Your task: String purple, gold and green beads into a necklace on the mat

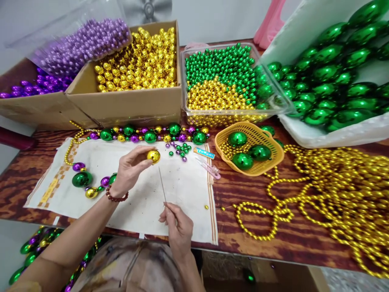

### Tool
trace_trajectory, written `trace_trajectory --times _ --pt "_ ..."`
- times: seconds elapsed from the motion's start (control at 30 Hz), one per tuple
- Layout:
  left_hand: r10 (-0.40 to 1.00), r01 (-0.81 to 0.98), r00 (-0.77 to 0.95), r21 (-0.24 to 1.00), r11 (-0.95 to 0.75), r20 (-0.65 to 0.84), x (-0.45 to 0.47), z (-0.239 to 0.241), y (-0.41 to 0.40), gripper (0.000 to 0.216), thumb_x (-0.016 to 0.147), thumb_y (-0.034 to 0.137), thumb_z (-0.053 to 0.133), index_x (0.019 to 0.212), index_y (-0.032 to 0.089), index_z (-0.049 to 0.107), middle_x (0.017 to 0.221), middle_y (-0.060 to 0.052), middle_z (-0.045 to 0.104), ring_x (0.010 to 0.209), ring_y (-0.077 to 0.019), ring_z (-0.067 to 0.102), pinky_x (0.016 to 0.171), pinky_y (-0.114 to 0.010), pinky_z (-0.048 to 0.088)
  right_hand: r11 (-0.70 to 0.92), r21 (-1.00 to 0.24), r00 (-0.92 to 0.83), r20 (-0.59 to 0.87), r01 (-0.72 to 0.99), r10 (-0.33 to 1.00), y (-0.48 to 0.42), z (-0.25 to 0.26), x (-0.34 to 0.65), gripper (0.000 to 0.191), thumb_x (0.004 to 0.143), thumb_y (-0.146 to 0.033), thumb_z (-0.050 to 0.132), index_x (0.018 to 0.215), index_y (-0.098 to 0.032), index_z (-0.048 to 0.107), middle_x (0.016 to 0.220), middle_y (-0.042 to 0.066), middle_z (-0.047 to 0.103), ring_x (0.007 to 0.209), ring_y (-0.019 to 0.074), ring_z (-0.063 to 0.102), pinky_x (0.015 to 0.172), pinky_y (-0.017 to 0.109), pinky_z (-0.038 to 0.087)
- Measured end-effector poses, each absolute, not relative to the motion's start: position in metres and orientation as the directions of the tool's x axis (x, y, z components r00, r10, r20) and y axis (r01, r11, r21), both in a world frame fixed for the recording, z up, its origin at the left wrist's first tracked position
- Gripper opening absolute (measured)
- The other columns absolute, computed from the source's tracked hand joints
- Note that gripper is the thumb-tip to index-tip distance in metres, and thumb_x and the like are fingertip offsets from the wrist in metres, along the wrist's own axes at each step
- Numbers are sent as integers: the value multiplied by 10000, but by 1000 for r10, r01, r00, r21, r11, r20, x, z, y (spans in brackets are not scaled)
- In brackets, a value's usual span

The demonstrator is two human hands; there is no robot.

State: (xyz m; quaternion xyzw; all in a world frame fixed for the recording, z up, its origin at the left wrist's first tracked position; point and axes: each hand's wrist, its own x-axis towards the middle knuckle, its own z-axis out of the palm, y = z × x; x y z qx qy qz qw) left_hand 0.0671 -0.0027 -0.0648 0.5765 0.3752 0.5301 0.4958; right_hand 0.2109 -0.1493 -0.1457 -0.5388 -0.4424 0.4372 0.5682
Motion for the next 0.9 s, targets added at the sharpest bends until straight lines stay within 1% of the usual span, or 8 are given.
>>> trace_trajectory --times 0.1,0.17,0.33,0.57,0.7,0.83,0.9 --pt "979 -235 149 967 -102 139 68 -64 1 286 789 284 783 1074 288 759 1102 -51 720 962 -173 679 812 -301 574 31 -999 212 28 -9 977 -148 -144 207 181 950 -230 570 978 -159 734 651 11 674 526 122 643 478 219 515" --pt "985 -292 151 955 -40 88 68 -63 3 283 770 295 801 1051 290 768 1093 -45 738 942 -169 686 786 -287 568 32 -999 207 30 -5 978 -146 -143 205 177 948 -231 572 976 -160 732 654 10 675 526 122 644 478 218 517" --pt "989 -328 147 944 31 19 70 -61 3 288 725 332 834 1003 282 778 1083 -51 750 935 -176 691 776 -296 561 22 -1000 194 22 3 981 -144 -141 204 188 955 -250 566 982 -163 730 668 10 680 533 125 647 499 230 532" --pt "987 -315 157 949 18 33 71 -63 0 274 755 356 808 1020 298 770 1099 -45 746 971 -179 688 833 -322 557 3 -1000 202 1 -11 979 -143 -142 200 209 963 -301 566 984 -162 720 663 11 677 529 132 647 499 246 526" --pt "987 -322 155 946 22 29 72 -64 -5 290 757 322 810 1042 293 767 1115 -52 740 973 -182 684 834 -317 565 -3 -1000 217 -9 -30 976 -139 -141 195 227 972 -315 554 986 -154 712 663 16 677 524 130 647 486 238 503" --pt "979 -286 188 958 -18 75 76 -64 -19 302 802 264 776 1099 312 749 1143 -47 714 1008 -175 670 879 -304 565 36 -999 254 26 -36 967 -134 -137 189 213 983 -291 529 987 -150 690 669 13 680 536 127 654 496 231 502" --pt "979 -250 170 966 -68 113 79 -62 -27 304 815 250 762 1110 321 743 1154 -49 689 1021 -177 659 888 -303 566 62 -998 275 53 -23 960 -132 -137 186 204 987 -277 518 984 -153 680 670 12 682 545 128 655 507 233 506"
